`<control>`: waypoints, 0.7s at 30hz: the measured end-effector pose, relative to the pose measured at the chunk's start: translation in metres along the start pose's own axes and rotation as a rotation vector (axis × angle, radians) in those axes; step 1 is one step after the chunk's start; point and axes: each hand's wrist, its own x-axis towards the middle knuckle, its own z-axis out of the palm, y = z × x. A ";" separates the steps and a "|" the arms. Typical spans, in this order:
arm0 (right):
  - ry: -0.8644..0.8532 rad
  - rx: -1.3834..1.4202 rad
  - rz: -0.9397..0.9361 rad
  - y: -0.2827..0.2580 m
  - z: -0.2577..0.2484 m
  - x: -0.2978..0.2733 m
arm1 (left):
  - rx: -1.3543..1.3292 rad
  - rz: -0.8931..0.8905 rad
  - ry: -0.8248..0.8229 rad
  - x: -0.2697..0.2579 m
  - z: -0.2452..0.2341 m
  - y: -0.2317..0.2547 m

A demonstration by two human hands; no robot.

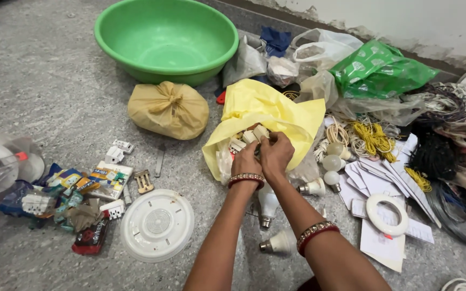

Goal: The person sits on the floor and sorts various electrical items, including light bulbs, switches, and small boxes, into a yellow plastic bag. They handle items one by one, placing them into the bag while surrounded by other loose materials and a green basin.

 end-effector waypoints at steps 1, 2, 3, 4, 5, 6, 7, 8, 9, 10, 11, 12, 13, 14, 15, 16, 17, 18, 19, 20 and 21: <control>-0.002 -0.017 0.007 0.001 0.001 0.000 | -0.005 0.002 0.006 0.000 0.001 -0.002; -0.003 -0.035 0.015 0.001 0.001 -0.001 | -0.010 0.005 0.012 0.001 0.002 -0.003; -0.003 -0.052 0.022 0.000 0.002 -0.001 | -0.016 0.008 0.017 0.001 0.003 -0.005; 0.013 -0.071 0.003 0.000 0.002 -0.001 | -0.014 0.014 0.020 0.002 0.004 -0.007; 0.028 -0.091 -0.015 0.000 0.002 -0.002 | -0.013 0.020 0.023 0.002 0.005 -0.008; 0.044 -0.110 -0.034 -0.001 0.002 -0.002 | -0.011 0.026 0.025 0.002 0.006 -0.010; 0.055 -0.098 -0.036 -0.001 0.002 -0.003 | -0.011 0.028 0.027 0.002 0.006 -0.010; 0.066 -0.086 -0.038 -0.002 0.001 -0.005 | -0.011 0.031 0.029 0.002 0.006 -0.011; 0.078 -0.072 -0.041 -0.003 0.001 -0.006 | -0.011 0.034 0.033 0.002 0.005 -0.010; 0.079 -0.054 -0.052 -0.005 0.000 -0.008 | -0.011 0.030 0.036 0.002 0.003 -0.009; 0.078 -0.036 -0.063 -0.007 -0.001 -0.009 | -0.009 0.026 0.039 0.001 0.001 -0.008; 0.078 -0.017 -0.074 -0.010 -0.002 -0.011 | -0.008 0.022 0.042 0.000 -0.002 -0.006; 0.077 -0.006 -0.077 -0.013 -0.002 -0.013 | -0.003 0.022 0.037 -0.001 -0.006 -0.004; 0.077 0.005 -0.080 -0.017 -0.003 -0.016 | 0.001 0.023 0.032 -0.003 -0.011 -0.003; 0.076 0.017 -0.084 -0.020 -0.003 -0.019 | 0.007 0.024 0.028 -0.004 -0.015 -0.002; 0.067 0.047 -0.107 -0.024 -0.003 -0.021 | -0.009 -0.024 0.016 -0.005 -0.020 -0.001; 0.058 0.077 -0.131 -0.027 -0.003 -0.024 | -0.025 -0.072 0.005 -0.005 -0.024 -0.001; 0.049 0.108 -0.154 -0.031 -0.002 -0.026 | -0.040 -0.120 -0.006 -0.005 -0.028 -0.002; 0.043 0.114 -0.190 -0.035 0.001 -0.028 | -0.014 -0.054 0.049 -0.004 -0.032 -0.004; 0.037 0.120 -0.225 -0.039 0.004 -0.029 | 0.013 0.012 0.104 -0.004 -0.035 -0.007; 0.030 0.126 -0.259 -0.042 0.006 -0.032 | 0.041 0.076 0.158 -0.004 -0.038 -0.011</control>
